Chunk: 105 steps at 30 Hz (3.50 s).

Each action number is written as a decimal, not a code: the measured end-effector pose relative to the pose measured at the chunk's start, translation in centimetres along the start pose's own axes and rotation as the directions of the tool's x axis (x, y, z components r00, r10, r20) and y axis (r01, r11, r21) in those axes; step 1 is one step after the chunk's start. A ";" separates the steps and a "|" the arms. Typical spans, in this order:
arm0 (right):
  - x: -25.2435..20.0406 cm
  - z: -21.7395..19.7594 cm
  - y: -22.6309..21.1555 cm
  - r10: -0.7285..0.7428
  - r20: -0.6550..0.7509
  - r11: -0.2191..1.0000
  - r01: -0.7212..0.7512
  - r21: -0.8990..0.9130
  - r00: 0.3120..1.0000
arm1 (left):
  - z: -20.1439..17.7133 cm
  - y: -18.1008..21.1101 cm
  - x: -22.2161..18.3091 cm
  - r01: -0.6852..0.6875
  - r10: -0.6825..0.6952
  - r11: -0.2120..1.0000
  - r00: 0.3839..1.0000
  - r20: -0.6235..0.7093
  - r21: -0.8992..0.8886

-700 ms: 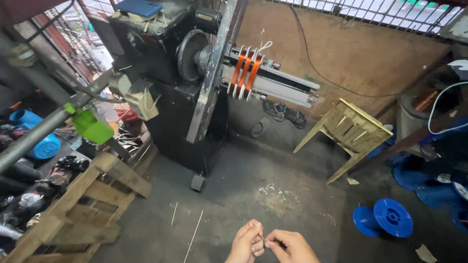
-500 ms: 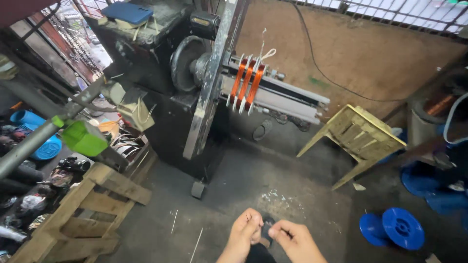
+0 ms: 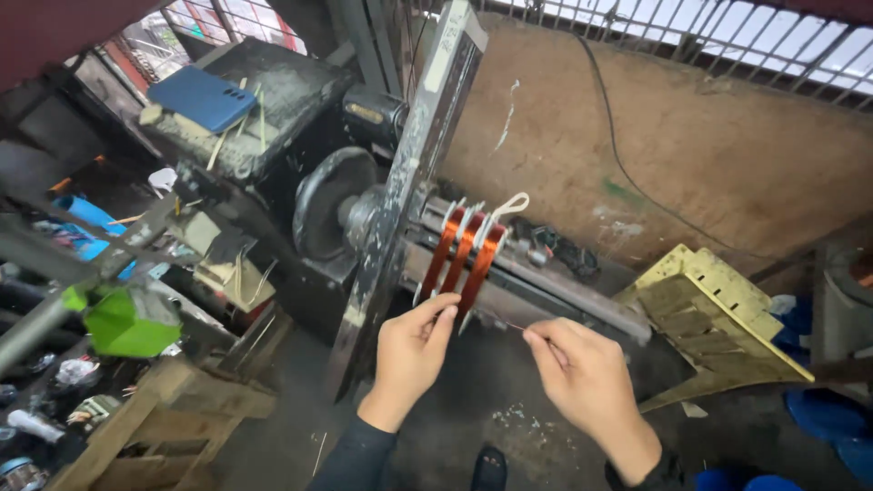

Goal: Tying string around copper wire coils on a winding machine to secure them

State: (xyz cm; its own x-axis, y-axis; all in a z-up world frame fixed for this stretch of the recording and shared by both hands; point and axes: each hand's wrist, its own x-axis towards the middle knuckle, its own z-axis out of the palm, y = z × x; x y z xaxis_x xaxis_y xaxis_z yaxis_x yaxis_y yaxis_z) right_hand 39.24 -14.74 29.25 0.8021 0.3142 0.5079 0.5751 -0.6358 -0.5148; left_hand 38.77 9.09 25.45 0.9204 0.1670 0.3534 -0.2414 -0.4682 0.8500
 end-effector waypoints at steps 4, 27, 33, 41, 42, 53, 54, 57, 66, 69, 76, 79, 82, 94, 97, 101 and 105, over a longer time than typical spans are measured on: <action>2.6 1.4 0.9 0.073 -0.014 0.983 -0.075 -0.165 0.997 | 0.3 -1.7 2.3 -0.210 0.189 0.929 0.977 0.094 0.305; 4.0 6.9 1.4 0.194 -0.136 0.920 -0.228 -0.318 0.972 | 0.5 -2.8 5.5 -0.389 0.280 0.836 0.909 0.309 0.386; 4.3 7.5 1.9 0.141 -0.126 0.930 -0.175 -0.325 0.982 | -0.1 -2.6 6.7 -0.514 0.398 0.700 0.857 0.326 0.497; 5.5 6.4 1.0 0.219 -0.106 0.975 -0.222 -0.017 0.970 | -0.2 -2.6 8.3 -0.598 0.459 0.603 0.802 0.383 0.528; 5.7 6.4 1.0 0.231 -0.104 0.973 -0.231 0.012 0.968 | -0.2 -2.6 8.5 -0.598 0.458 0.613 0.802 0.384 0.517; 5.5 6.8 0.3 0.277 -0.133 0.936 -0.298 -0.186 0.952 | -1.1 -2.8 10.7 -0.725 0.610 0.633 0.683 0.402 0.271; 5.5 6.9 0.2 0.255 -0.152 0.939 -0.282 -0.198 0.955 | -1.2 -2.8 10.8 -0.733 0.627 0.642 0.671 0.396 0.224; 5.9 7.2 -0.2 0.256 -0.147 0.939 -0.282 -0.198 0.955 | -1.5 -2.9 11.2 -0.730 0.641 0.672 0.657 0.396 0.123; 5.8 6.7 -0.7 0.355 -0.044 0.912 -0.356 -0.205 0.934 | -2.0 -3.2 12.1 -0.757 0.664 0.648 0.615 0.425 0.084; 5.5 7.0 -1.0 0.318 -0.095 0.925 -0.330 -0.188 0.943 | -2.0 -3.1 12.8 -0.807 0.686 0.583 0.547 0.479 0.087; 5.4 7.4 -1.8 0.194 -0.159 0.968 -0.215 -0.129 0.968 | -0.4 -2.4 14.7 -0.854 0.709 0.521 0.438 0.553 0.009; 4.9 7.9 -2.0 0.149 -0.240 0.969 -0.190 -0.156 0.959 | 0.3 -2.3 15.5 -0.852 0.717 0.524 0.427 0.551 -0.021; 4.3 8.3 -1.6 0.269 -0.270 0.943 -0.310 -0.121 0.924 | 0.5 -2.0 15.9 -0.844 0.676 0.536 0.419 0.607 -0.015; 3.7 8.9 -1.0 0.368 -0.319 0.910 -0.409 -0.071 0.873 | -1.6 -2.2 15.4 -0.762 0.643 0.643 0.482 0.596 -0.078; 4.1 8.7 -1.3 0.379 -0.311 0.910 -0.413 -0.050 0.872 | -1.7 -3.2 15.3 -0.759 0.630 0.649 0.500 0.594 -0.048; 4.4 8.7 -1.5 0.378 -0.333 0.919 -0.393 0.025 0.864 | -1.4 -3.3 15.1 -0.792 0.668 0.608 0.471 0.576 -0.059; 4.6 8.9 -2.0 0.388 -0.374 0.919 -0.387 0.083 0.842 | -0.8 -2.7 15.3 -0.823 0.685 0.566 0.442 0.580 -0.042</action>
State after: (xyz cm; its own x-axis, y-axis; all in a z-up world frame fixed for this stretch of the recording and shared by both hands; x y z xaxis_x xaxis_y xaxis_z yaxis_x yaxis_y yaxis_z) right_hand 43.24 -5.73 26.45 0.8385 -0.2459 0.4863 0.2315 -0.6472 -0.7263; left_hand 53.30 13.59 28.85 0.4193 -0.7499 0.5117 -0.9073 -0.3661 0.2069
